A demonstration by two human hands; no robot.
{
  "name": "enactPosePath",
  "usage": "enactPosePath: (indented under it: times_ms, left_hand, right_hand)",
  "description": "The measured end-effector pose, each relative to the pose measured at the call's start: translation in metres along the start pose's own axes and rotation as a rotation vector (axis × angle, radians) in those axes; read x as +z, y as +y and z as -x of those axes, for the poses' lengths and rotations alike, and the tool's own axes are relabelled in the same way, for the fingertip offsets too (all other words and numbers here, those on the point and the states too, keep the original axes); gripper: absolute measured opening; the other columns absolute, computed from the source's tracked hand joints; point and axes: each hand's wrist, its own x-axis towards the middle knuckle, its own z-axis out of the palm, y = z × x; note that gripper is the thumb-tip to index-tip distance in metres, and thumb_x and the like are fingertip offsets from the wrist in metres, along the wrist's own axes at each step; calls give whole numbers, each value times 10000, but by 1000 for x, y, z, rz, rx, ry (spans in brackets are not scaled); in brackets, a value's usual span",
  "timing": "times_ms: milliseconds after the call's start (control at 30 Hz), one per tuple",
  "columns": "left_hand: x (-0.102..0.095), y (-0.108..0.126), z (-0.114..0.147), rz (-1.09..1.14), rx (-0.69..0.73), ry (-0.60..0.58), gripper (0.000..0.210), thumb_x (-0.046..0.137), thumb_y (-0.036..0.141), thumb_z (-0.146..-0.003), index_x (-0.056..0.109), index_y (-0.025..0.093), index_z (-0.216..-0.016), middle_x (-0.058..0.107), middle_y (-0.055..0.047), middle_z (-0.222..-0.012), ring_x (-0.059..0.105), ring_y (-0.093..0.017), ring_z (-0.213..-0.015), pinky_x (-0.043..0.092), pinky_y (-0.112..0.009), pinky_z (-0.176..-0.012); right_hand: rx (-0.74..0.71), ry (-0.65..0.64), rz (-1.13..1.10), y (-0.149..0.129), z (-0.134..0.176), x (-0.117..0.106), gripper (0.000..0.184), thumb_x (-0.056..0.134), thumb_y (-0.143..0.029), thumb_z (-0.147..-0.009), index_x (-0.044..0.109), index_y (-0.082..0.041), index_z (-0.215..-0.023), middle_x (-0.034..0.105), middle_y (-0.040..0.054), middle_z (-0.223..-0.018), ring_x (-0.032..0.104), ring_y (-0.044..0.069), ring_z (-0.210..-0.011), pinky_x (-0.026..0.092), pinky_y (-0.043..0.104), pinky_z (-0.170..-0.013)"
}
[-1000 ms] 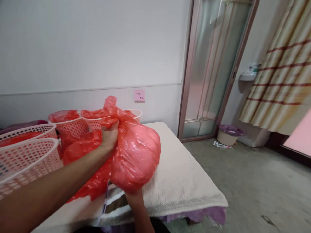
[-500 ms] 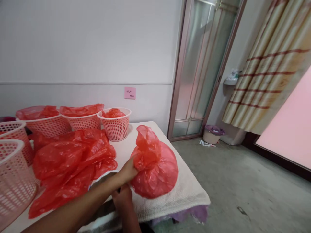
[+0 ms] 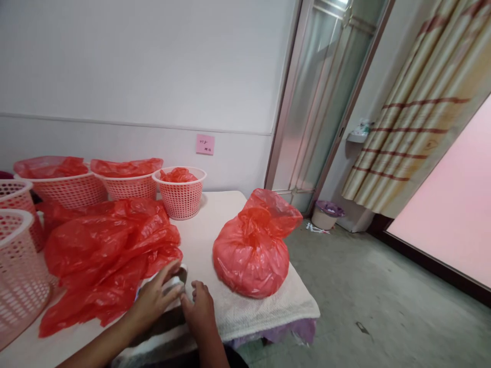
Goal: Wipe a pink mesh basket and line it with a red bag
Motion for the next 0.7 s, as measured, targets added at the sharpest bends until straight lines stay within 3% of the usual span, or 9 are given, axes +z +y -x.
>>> enactPosePath:
  times_ms: [100,167,267,367,500,600,700]
  left_hand:
    - [-35,-43,29,-62,-74,72,495,539,458,-879,493,201,-1300,593,-146,-1347,538,-292,-1277,392,-552,-1089]
    - [-56,-74,48,-111,-115,130,473,499,480,-900,497,201,-1282,602,-137,-1340,543,-285,-1274,365,-560,-1108]
    - [-76,-117,71,-305,-92,219,427,419,477,-936,516,208,-1253,679,-103,-1243,634,-247,-1169,496,-459,-1015]
    - [-85,-145,79,-358,-85,192,390,407,450,-942,578,206,-1195,721,-90,-1170,679,-243,-1094,547,-429,-945]
    - [-85,-158,71,-414,6,126,350,552,453,-855,669,238,-1105,724,-72,-1156,668,-269,-1100,511,-458,-994]
    - [-83,-158,66,-455,58,98,316,596,432,-836,687,258,-1083,722,-63,-1124,662,-265,-1087,507,-458,-999]
    - [-82,-155,68,-509,99,82,264,583,385,-866,667,285,-1096,706,-41,-1112,658,-223,-1072,537,-384,-958]
  right_hand:
    - [22,31,20,-5,10,-18,271,574,-293,-801,649,-150,-1019,680,94,-907,653,235,-832,525,357,-768]
    - [16,124,4,-7,18,-35,248,512,-312,-862,630,-158,-1016,666,92,-914,644,225,-854,523,351,-786]
    - [-41,419,33,3,32,-69,298,484,-381,-925,588,-169,-1106,645,92,-942,639,212,-834,537,335,-748]
    - [-174,636,278,29,41,-102,415,554,-440,-897,551,-170,-1213,602,127,-1039,600,270,-951,525,435,-843]
    - [-167,486,444,67,35,-121,563,559,-509,-880,491,-196,-1342,527,158,-1185,558,318,-1081,511,506,-911]
    - [-96,399,469,84,19,-117,594,537,-508,-888,445,-210,-1394,484,148,-1222,569,316,-1105,544,475,-875]
    - [-56,333,455,91,-4,-108,594,526,-480,-894,418,-218,-1416,452,144,-1289,567,307,-1142,544,442,-891]
